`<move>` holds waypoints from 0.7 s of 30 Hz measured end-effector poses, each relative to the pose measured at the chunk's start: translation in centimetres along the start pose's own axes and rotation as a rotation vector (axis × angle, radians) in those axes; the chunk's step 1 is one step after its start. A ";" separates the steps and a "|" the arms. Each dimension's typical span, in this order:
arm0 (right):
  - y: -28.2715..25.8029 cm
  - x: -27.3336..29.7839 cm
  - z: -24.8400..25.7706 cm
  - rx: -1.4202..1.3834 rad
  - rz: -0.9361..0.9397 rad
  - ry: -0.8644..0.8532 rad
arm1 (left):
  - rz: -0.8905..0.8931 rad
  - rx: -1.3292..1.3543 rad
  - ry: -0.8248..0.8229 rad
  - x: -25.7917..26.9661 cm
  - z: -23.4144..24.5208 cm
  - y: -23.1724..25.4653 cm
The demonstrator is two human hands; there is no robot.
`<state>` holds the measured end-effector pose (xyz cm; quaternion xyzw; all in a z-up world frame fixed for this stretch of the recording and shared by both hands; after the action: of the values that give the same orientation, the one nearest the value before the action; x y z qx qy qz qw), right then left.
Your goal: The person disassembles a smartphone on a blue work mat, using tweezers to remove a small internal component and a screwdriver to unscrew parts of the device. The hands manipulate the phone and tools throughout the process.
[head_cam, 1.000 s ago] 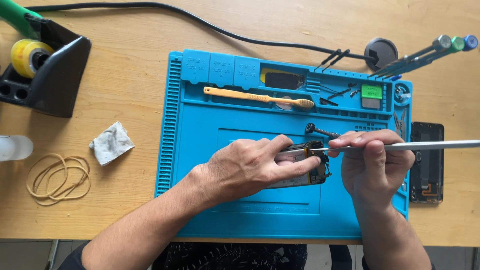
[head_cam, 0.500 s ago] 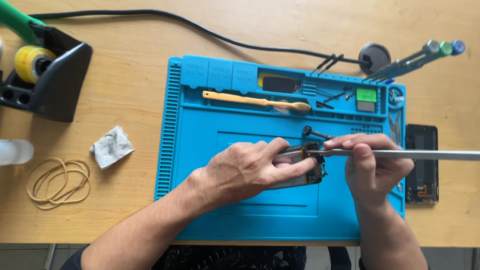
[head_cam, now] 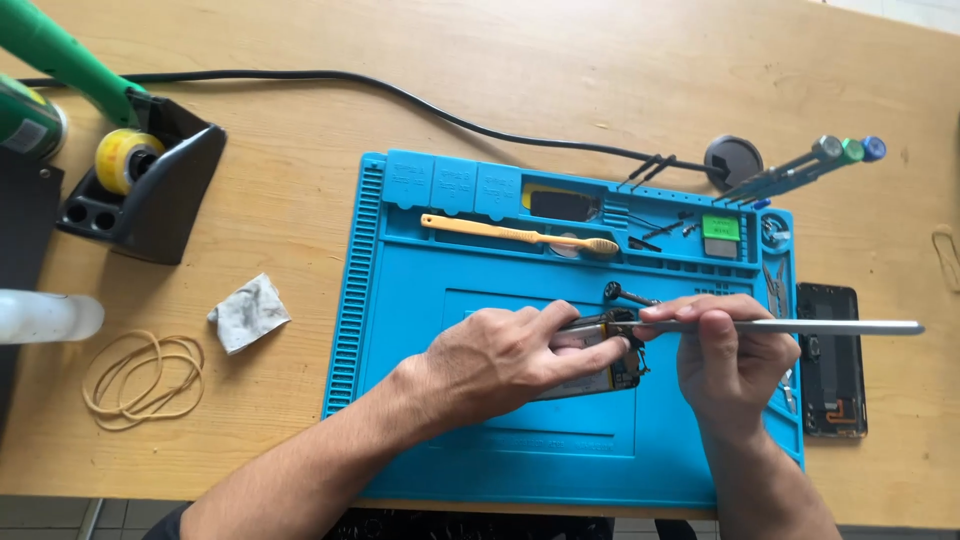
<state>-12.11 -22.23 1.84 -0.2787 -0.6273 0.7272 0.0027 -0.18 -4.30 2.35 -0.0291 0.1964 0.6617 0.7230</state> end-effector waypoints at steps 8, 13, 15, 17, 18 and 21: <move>-0.1 0.1 1.2 -0.053 0.090 0.140 | -0.003 -0.019 0.017 -0.2 0.1 0.0; -0.8 -0.4 2.3 0.013 0.164 0.173 | 0.005 -0.019 0.015 0.1 -0.1 -0.1; -0.7 -1.4 1.5 0.037 0.120 -0.010 | 0.017 -0.002 -0.004 0.1 -0.1 -0.4; -0.5 -1.2 1.7 0.271 0.025 -0.120 | 0.039 0.001 -0.001 0.0 0.0 -0.8; 0.0 -0.8 1.6 0.500 -0.087 -0.218 | 0.058 0.016 -0.012 0.3 -0.1 -0.8; 0.4 -1.2 0.5 0.791 -0.161 -0.397 | 0.115 0.046 -0.039 0.3 0.4 -1.2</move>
<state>-11.15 -23.16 2.03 -0.0616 -0.3094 0.9479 0.0453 1.09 -4.09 2.33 0.0116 0.1988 0.6979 0.6880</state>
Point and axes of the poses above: each hand's wrist, its own x-axis away from the middle knuckle, its own z-axis out of the back of the hand, y = z × x, the point moved 5 cm from there along -x, towards the middle knuckle, and after that the axes turned 13 degrees about -y, right-handed, at the moved point
